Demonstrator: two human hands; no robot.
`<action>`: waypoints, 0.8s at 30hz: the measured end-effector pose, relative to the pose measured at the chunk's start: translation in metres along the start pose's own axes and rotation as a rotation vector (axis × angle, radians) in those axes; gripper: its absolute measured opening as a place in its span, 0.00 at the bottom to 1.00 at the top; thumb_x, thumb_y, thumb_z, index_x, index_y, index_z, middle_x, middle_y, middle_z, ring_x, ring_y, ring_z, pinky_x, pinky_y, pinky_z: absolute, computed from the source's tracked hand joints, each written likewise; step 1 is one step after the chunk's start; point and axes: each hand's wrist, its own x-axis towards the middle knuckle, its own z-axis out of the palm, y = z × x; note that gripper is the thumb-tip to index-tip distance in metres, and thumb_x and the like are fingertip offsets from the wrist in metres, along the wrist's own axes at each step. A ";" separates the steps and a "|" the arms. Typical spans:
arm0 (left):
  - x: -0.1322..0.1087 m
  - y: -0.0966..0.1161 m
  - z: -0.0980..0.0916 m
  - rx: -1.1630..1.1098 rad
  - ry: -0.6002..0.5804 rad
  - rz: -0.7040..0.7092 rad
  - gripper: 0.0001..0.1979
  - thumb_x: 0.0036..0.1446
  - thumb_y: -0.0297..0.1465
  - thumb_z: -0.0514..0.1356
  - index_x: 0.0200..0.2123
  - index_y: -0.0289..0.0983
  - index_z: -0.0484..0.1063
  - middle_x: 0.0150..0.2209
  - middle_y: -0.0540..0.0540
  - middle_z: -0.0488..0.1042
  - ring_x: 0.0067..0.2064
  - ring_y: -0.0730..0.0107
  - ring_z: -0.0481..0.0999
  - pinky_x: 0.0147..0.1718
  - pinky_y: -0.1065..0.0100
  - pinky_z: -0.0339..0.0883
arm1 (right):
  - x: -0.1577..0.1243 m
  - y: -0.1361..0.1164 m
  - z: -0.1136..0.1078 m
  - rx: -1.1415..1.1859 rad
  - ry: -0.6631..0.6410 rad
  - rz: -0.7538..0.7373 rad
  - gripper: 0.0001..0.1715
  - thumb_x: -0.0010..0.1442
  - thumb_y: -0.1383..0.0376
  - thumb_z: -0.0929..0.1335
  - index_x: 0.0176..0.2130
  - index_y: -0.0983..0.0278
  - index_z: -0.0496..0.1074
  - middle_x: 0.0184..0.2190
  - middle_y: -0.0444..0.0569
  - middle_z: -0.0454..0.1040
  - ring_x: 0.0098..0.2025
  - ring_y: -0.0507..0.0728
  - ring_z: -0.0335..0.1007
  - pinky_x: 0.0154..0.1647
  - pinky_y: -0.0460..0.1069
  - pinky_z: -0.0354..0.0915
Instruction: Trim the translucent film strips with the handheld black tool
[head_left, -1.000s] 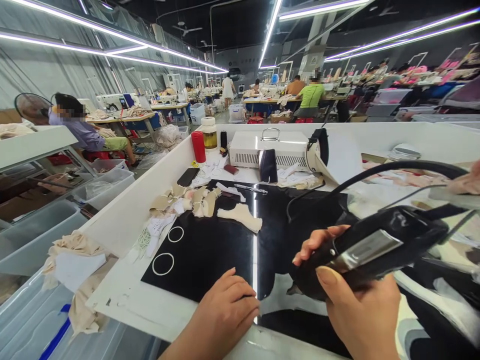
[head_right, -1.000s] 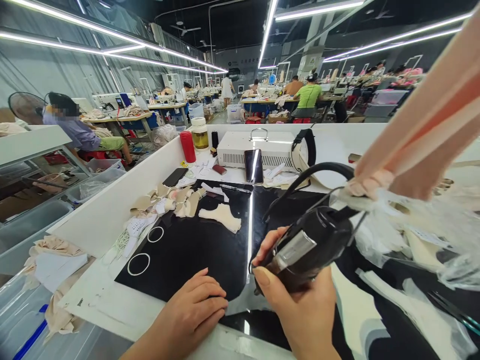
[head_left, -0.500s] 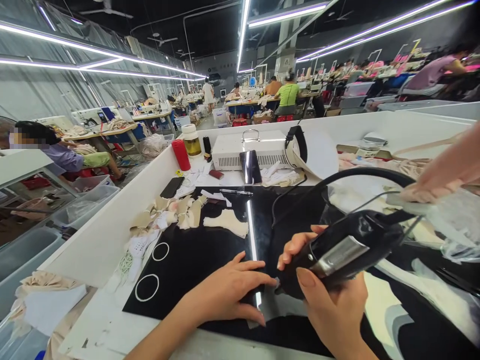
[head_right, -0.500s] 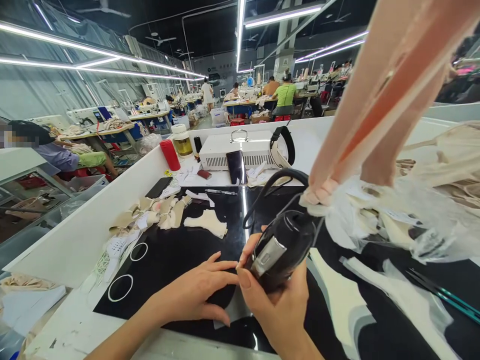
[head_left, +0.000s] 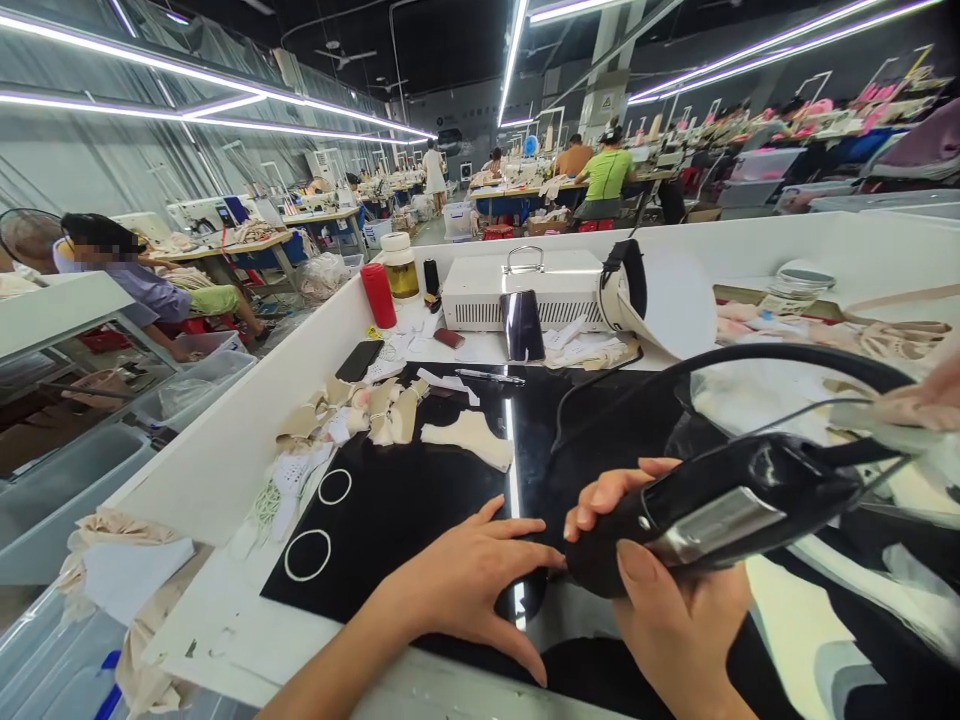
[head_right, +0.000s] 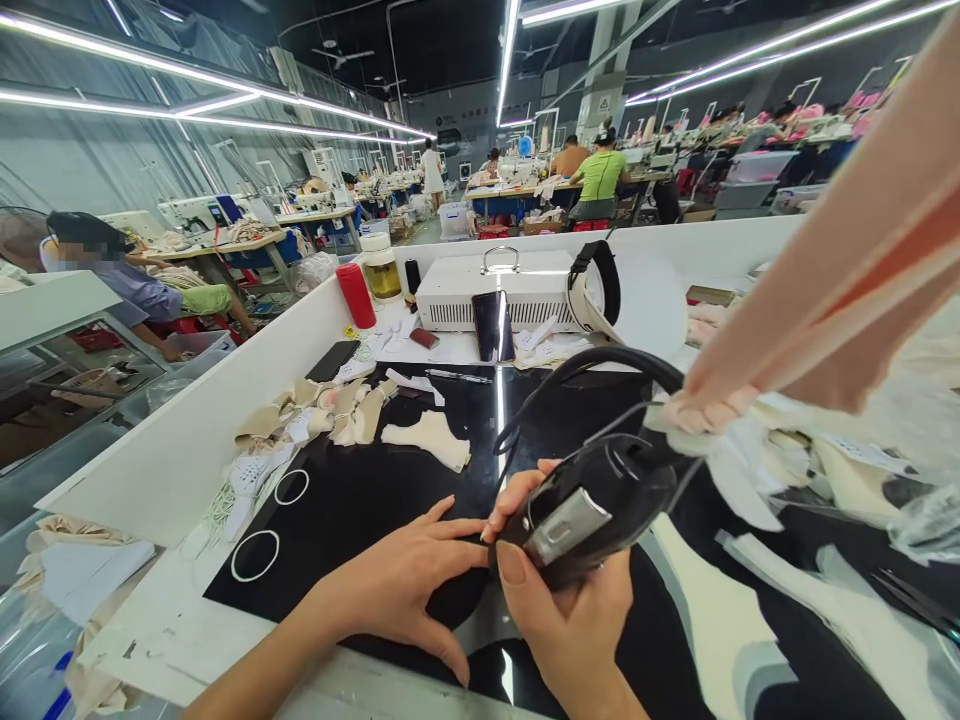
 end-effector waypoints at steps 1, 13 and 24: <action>0.000 0.001 -0.001 -0.004 -0.007 -0.003 0.42 0.54 0.47 0.74 0.68 0.46 0.63 0.64 0.43 0.74 0.72 0.53 0.63 0.73 0.40 0.38 | 0.000 0.000 -0.001 -0.001 0.007 0.006 0.23 0.63 0.62 0.76 0.55 0.54 0.70 0.37 0.45 0.72 0.35 0.56 0.71 0.34 0.53 0.75; 0.000 -0.001 0.003 -0.019 0.019 0.015 0.43 0.52 0.48 0.75 0.67 0.46 0.64 0.62 0.44 0.75 0.72 0.55 0.61 0.74 0.43 0.36 | -0.004 -0.005 -0.002 -0.021 0.029 0.034 0.18 0.63 0.61 0.75 0.52 0.54 0.72 0.33 0.45 0.73 0.33 0.57 0.70 0.32 0.54 0.74; 0.001 -0.004 0.007 0.036 0.044 0.038 0.42 0.50 0.45 0.76 0.65 0.46 0.65 0.62 0.44 0.76 0.71 0.51 0.64 0.73 0.42 0.40 | -0.009 -0.008 -0.003 -0.011 0.001 0.101 0.18 0.63 0.60 0.75 0.52 0.53 0.71 0.33 0.44 0.72 0.34 0.57 0.69 0.33 0.54 0.75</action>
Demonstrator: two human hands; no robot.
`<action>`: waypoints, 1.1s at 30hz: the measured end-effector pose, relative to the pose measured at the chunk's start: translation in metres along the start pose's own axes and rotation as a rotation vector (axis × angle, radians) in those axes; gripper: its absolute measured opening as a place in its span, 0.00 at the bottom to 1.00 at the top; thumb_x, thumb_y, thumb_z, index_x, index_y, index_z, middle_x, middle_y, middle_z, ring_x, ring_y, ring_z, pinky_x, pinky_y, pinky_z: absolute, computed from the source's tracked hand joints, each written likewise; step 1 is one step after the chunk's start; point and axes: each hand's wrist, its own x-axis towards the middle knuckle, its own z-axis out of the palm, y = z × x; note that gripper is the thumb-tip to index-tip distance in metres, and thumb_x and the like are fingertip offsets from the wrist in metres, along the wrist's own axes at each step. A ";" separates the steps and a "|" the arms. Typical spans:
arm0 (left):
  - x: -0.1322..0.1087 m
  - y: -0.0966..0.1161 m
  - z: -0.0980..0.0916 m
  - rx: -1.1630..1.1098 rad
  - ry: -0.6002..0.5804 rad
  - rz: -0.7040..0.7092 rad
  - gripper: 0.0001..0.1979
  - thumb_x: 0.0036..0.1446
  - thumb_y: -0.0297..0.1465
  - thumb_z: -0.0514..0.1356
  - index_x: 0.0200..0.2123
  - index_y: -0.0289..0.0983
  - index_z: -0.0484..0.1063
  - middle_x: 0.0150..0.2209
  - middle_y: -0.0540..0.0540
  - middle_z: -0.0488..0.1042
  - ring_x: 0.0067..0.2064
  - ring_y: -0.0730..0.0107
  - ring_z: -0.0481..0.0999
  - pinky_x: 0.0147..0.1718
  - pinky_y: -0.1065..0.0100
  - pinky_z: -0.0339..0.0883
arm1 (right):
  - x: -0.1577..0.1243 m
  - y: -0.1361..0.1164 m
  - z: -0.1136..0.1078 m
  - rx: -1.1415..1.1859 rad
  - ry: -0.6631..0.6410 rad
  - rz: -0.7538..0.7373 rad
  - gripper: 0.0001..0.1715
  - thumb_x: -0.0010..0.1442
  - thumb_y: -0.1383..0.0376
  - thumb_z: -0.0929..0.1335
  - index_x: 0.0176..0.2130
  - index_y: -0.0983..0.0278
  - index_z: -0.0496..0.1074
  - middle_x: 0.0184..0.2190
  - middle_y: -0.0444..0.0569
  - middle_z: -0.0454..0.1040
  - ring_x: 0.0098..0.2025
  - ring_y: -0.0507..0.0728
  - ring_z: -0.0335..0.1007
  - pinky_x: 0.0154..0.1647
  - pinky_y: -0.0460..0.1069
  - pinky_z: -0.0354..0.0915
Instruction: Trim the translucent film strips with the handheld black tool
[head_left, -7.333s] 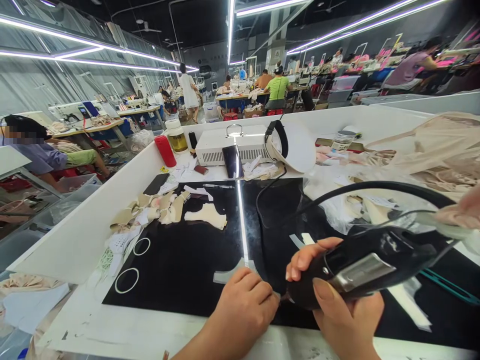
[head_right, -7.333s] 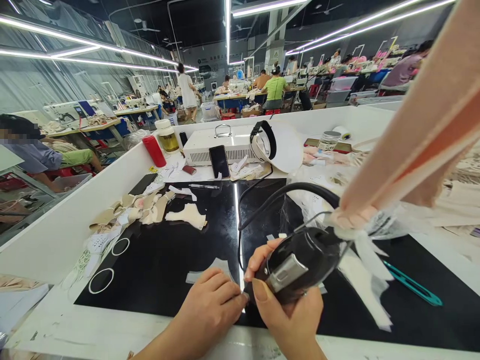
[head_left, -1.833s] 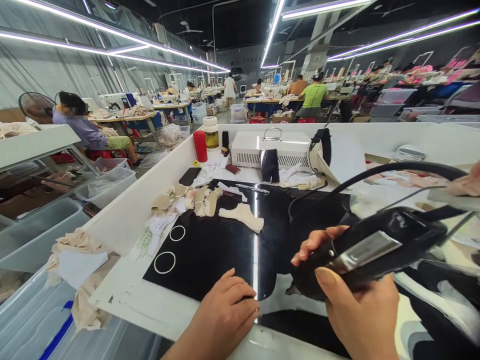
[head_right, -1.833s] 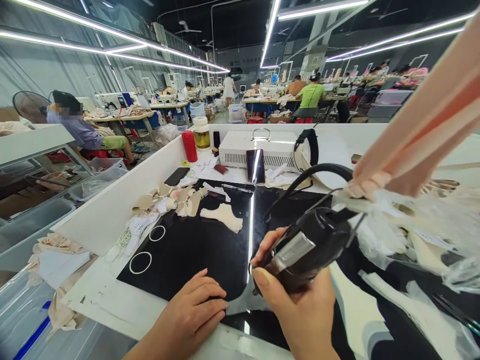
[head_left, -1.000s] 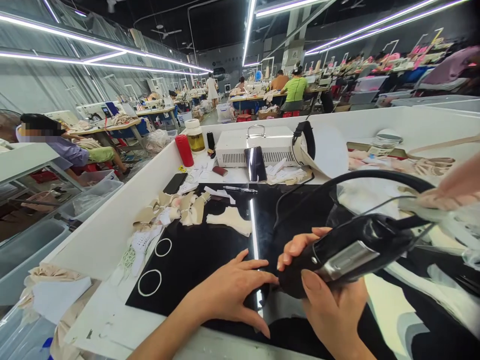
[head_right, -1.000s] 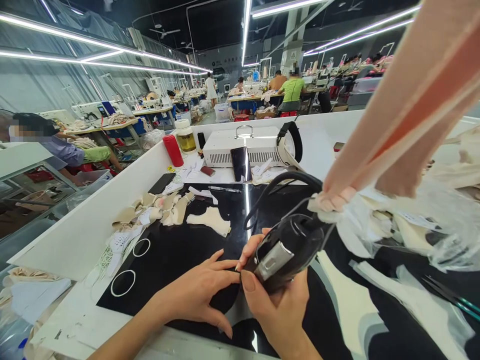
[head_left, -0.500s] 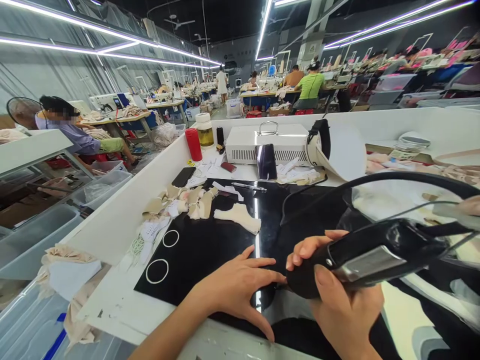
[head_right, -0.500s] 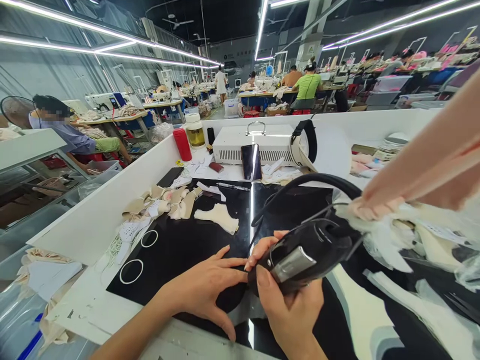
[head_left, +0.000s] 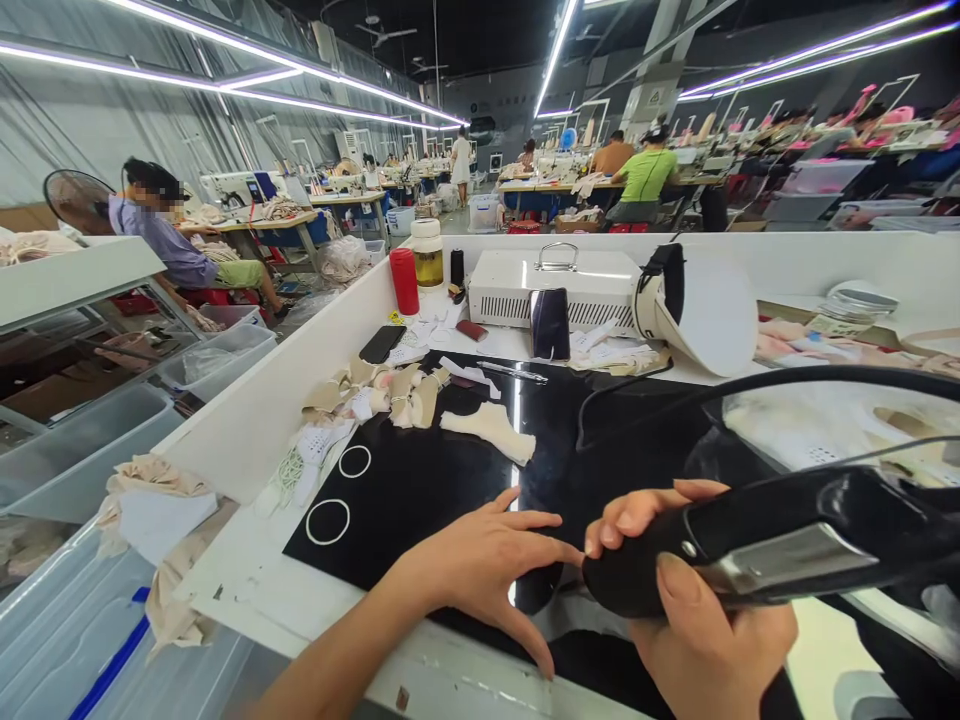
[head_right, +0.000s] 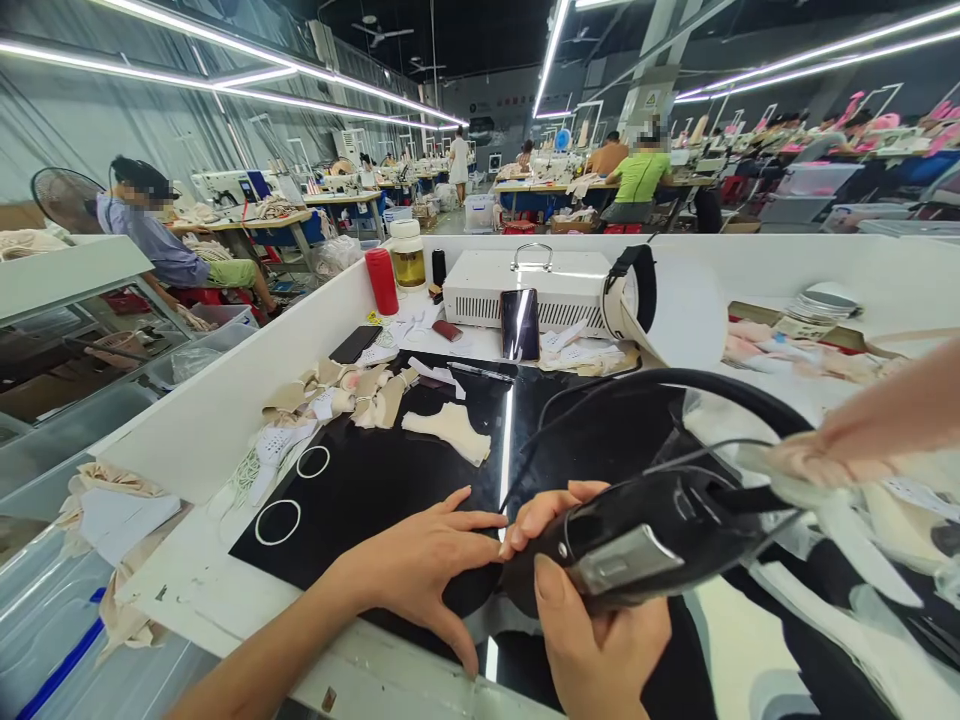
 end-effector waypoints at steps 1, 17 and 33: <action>0.000 0.000 0.000 0.000 0.001 0.005 0.42 0.50 0.45 0.76 0.65 0.46 0.65 0.62 0.43 0.76 0.71 0.52 0.64 0.73 0.42 0.40 | 0.000 -0.001 0.002 0.004 -0.004 0.004 0.18 0.63 0.60 0.75 0.51 0.53 0.71 0.33 0.44 0.72 0.34 0.57 0.69 0.32 0.54 0.75; 0.002 0.003 -0.004 -0.008 0.009 0.014 0.38 0.52 0.42 0.76 0.62 0.47 0.67 0.63 0.46 0.74 0.70 0.52 0.65 0.72 0.38 0.45 | -0.009 0.001 0.007 0.011 -0.091 0.035 0.18 0.63 0.59 0.75 0.51 0.52 0.70 0.32 0.44 0.71 0.31 0.58 0.70 0.30 0.54 0.74; -0.002 -0.013 -0.030 0.346 0.161 -0.084 0.06 0.65 0.24 0.66 0.39 0.42 0.77 0.61 0.49 0.75 0.66 0.54 0.69 0.69 0.38 0.54 | 0.018 -0.021 -0.029 -0.026 0.098 -0.148 0.16 0.63 0.61 0.75 0.50 0.56 0.73 0.32 0.45 0.74 0.31 0.56 0.71 0.28 0.52 0.74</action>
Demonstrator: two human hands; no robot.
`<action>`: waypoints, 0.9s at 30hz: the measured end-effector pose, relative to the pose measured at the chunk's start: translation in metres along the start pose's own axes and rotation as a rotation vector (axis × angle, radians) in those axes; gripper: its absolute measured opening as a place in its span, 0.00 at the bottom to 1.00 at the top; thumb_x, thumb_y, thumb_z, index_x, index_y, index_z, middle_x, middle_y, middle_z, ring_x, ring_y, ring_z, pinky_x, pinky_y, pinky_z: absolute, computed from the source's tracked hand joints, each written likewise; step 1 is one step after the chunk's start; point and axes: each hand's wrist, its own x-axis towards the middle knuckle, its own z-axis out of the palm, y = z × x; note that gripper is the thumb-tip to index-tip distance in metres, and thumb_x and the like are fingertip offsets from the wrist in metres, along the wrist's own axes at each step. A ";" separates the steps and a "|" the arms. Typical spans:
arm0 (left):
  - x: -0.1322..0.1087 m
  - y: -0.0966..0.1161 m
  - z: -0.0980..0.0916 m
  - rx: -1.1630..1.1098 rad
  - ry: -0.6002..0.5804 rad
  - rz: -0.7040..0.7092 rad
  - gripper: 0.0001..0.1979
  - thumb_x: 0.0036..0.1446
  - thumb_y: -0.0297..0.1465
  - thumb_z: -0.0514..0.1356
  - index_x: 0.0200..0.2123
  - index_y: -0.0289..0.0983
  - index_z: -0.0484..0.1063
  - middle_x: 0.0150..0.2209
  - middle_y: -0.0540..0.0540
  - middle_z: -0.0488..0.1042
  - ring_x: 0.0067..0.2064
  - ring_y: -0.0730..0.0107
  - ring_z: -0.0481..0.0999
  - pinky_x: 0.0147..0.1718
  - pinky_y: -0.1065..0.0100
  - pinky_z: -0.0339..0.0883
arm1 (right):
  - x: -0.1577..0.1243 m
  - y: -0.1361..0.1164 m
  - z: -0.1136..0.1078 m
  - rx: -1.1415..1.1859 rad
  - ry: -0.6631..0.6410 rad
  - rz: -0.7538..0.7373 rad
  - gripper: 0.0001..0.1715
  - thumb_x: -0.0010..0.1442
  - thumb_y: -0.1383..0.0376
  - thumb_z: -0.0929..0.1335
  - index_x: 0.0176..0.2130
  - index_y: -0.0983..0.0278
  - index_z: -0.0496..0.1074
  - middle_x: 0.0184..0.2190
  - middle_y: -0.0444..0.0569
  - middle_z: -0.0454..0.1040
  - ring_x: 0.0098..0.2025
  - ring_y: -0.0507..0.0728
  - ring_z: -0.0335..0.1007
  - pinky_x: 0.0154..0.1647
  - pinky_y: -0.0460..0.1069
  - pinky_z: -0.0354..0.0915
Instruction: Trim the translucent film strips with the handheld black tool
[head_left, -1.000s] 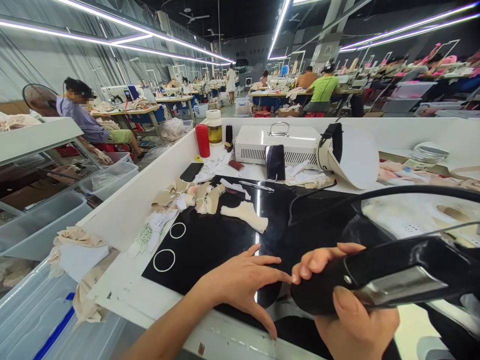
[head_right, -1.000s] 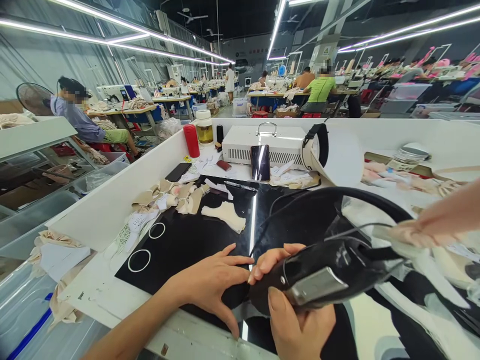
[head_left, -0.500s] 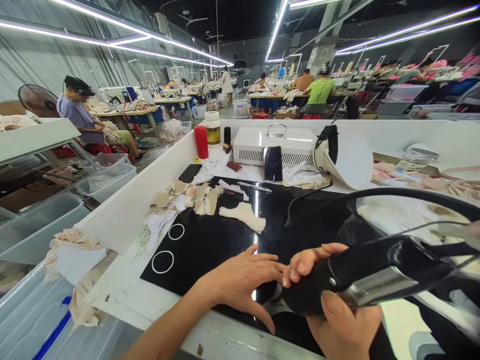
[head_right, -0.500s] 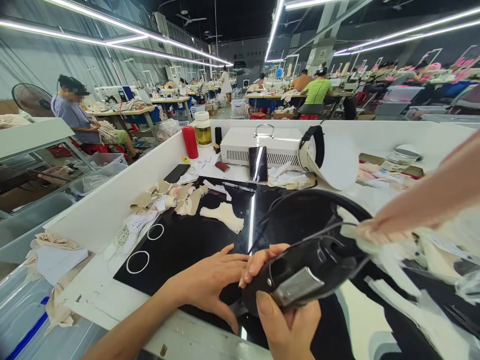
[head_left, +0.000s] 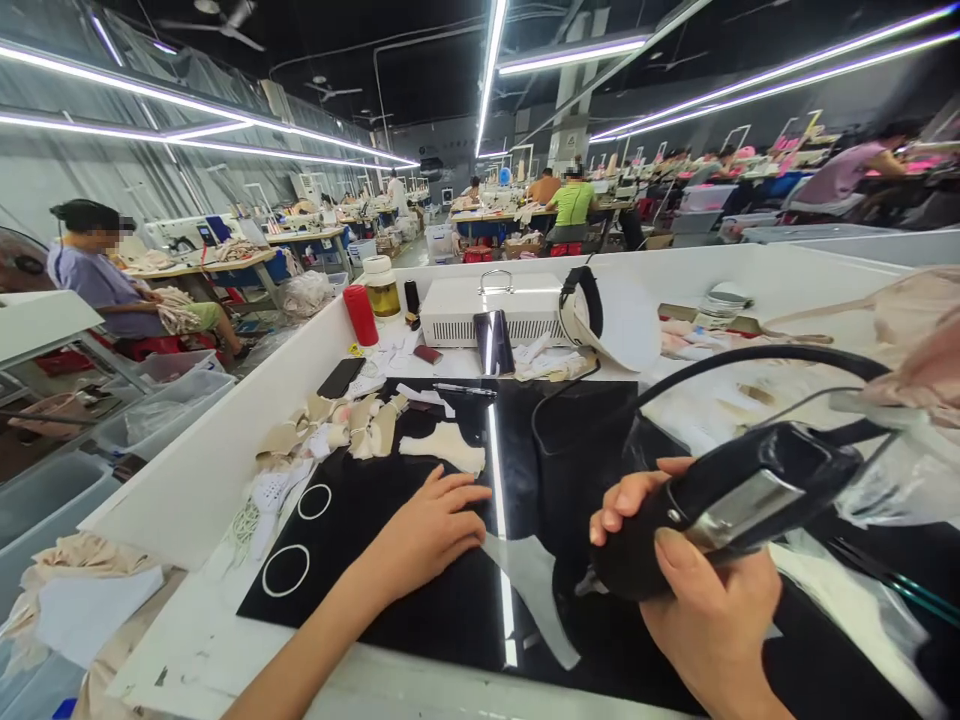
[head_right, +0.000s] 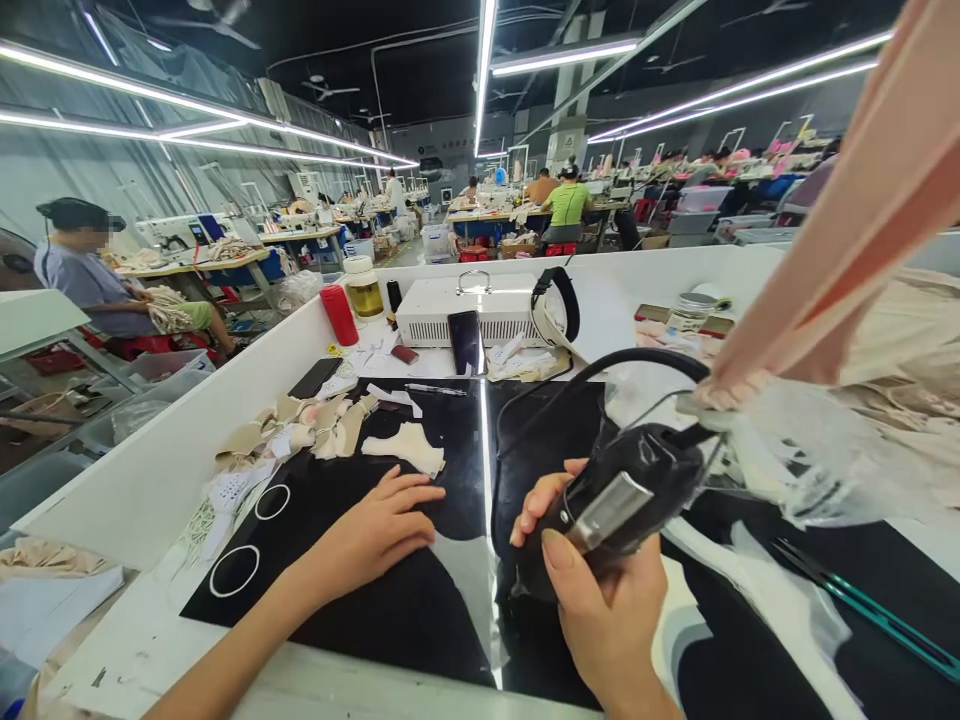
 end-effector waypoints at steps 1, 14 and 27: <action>0.002 0.001 0.000 0.030 0.045 -0.041 0.07 0.66 0.22 0.64 0.41 0.41 0.77 0.61 0.47 0.74 0.65 0.53 0.70 0.69 0.36 0.53 | -0.001 0.000 -0.001 0.006 -0.004 -0.001 0.16 0.63 0.61 0.75 0.51 0.56 0.73 0.33 0.45 0.74 0.31 0.56 0.71 0.28 0.52 0.74; 0.006 0.076 0.029 -0.256 -0.095 -0.251 0.32 0.50 0.33 0.78 0.57 0.37 0.75 0.57 0.39 0.74 0.58 0.49 0.72 0.62 0.47 0.69 | -0.005 0.015 0.010 0.028 -0.054 0.029 0.18 0.65 0.59 0.74 0.53 0.52 0.70 0.37 0.43 0.74 0.32 0.54 0.71 0.30 0.50 0.72; 0.006 0.076 0.022 -0.255 -0.278 -0.316 0.43 0.47 0.40 0.79 0.65 0.40 0.70 0.63 0.39 0.69 0.63 0.45 0.66 0.66 0.43 0.63 | -0.008 0.021 0.011 -0.027 -0.074 0.005 0.17 0.65 0.62 0.74 0.51 0.53 0.69 0.36 0.43 0.74 0.31 0.54 0.72 0.33 0.51 0.74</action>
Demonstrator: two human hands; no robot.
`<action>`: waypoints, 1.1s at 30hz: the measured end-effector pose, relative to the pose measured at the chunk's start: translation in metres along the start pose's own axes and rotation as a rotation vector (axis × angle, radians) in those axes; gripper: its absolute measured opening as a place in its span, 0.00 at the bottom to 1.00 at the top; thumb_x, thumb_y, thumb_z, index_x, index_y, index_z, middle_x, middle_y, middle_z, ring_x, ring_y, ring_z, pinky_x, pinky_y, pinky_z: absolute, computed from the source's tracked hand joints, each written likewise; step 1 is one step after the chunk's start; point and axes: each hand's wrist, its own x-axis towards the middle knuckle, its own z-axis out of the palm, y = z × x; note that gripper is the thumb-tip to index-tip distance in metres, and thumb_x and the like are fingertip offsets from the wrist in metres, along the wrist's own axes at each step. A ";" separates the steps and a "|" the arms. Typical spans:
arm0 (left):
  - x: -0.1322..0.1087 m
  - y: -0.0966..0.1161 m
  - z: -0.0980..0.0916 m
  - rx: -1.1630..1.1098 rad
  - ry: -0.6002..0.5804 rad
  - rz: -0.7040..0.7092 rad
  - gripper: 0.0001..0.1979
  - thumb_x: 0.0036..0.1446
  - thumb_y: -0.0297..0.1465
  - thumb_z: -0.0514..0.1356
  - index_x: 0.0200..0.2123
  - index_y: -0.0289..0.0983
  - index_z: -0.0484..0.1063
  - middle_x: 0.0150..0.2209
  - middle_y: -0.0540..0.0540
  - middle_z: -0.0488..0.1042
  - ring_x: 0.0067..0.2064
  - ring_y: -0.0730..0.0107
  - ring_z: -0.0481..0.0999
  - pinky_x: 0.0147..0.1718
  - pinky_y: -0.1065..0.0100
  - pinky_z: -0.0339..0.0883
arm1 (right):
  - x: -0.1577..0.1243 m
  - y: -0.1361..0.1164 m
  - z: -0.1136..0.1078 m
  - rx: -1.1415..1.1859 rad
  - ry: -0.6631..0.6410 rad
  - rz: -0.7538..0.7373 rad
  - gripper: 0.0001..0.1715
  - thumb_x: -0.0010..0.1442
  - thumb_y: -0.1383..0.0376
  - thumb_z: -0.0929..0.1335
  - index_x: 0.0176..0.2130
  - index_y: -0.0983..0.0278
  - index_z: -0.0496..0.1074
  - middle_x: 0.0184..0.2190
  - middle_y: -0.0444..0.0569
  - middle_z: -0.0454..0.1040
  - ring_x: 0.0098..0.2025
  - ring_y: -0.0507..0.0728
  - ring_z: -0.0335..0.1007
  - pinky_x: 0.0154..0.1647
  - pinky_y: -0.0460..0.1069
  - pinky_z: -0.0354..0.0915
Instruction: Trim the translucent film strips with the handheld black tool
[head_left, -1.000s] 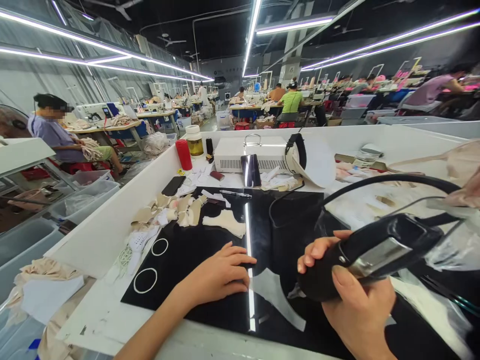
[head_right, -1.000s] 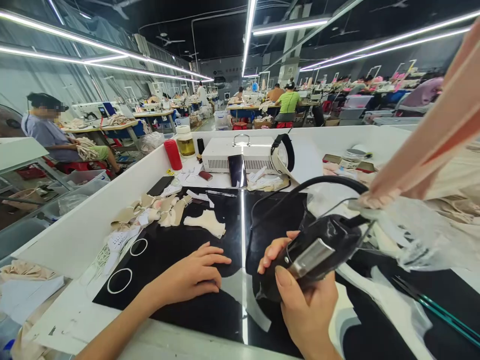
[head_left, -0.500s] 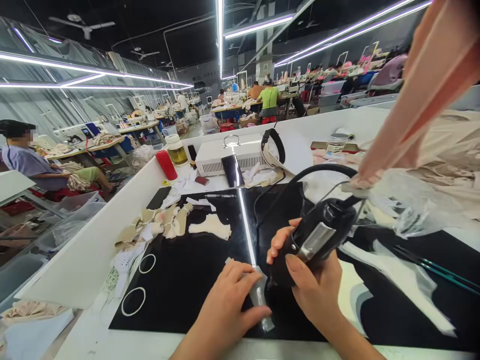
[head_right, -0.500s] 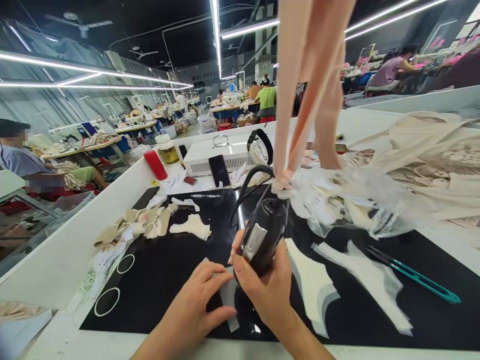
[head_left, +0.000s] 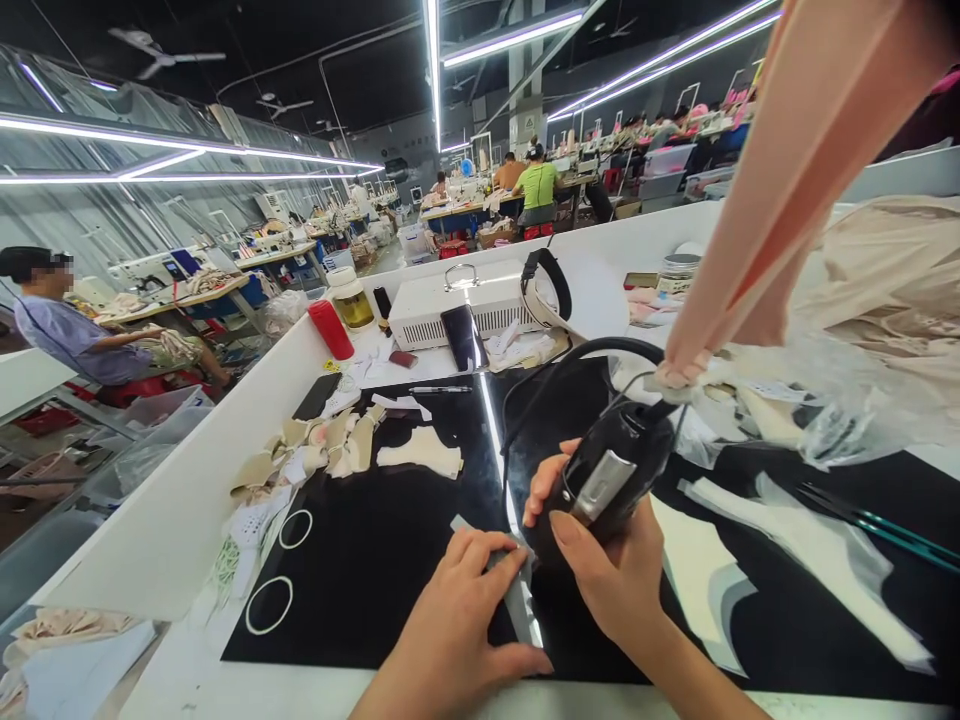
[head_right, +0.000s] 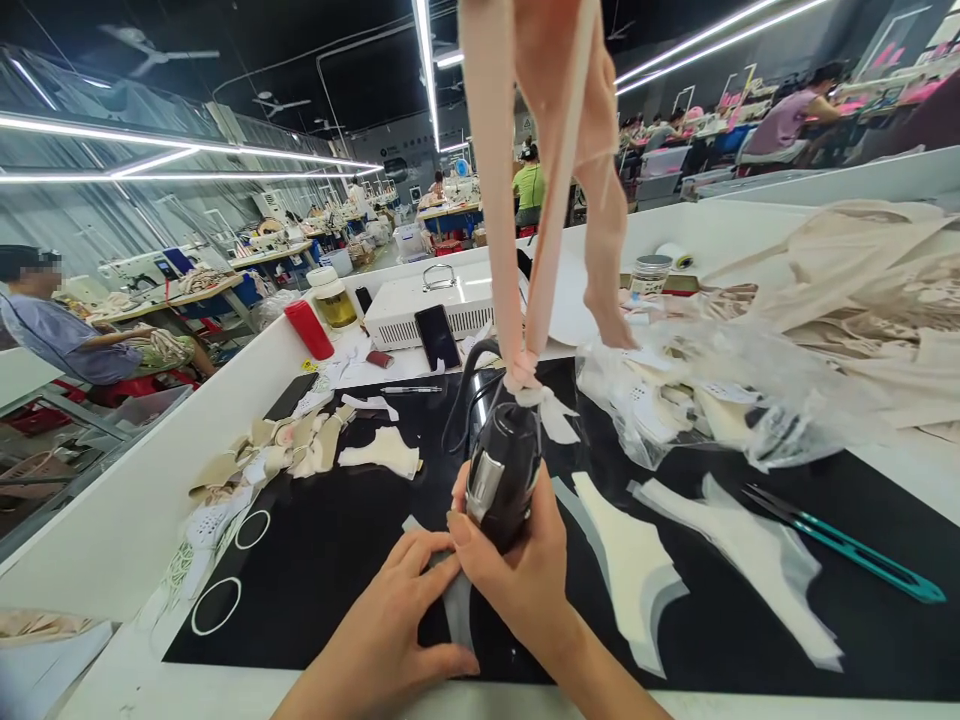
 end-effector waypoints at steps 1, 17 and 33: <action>0.000 0.000 -0.001 0.001 -0.005 -0.003 0.44 0.47 0.41 0.79 0.65 0.40 0.70 0.63 0.39 0.69 0.63 0.44 0.66 0.66 0.42 0.62 | 0.000 0.000 0.000 0.001 -0.003 0.000 0.17 0.65 0.62 0.74 0.51 0.53 0.69 0.37 0.43 0.74 0.32 0.54 0.72 0.33 0.51 0.74; 0.000 0.000 -0.001 -0.006 0.002 0.021 0.46 0.46 0.43 0.79 0.66 0.38 0.69 0.65 0.39 0.68 0.64 0.47 0.65 0.66 0.48 0.63 | -0.006 -0.005 0.000 0.061 0.003 0.039 0.16 0.66 0.59 0.74 0.52 0.54 0.70 0.36 0.43 0.74 0.32 0.54 0.72 0.32 0.50 0.74; -0.002 -0.004 0.003 -0.038 0.069 0.106 0.46 0.46 0.43 0.79 0.66 0.42 0.68 0.64 0.40 0.69 0.65 0.45 0.66 0.69 0.41 0.55 | -0.021 -0.016 -0.004 0.086 -0.023 0.109 0.20 0.65 0.59 0.75 0.54 0.54 0.69 0.35 0.44 0.73 0.33 0.55 0.71 0.35 0.53 0.74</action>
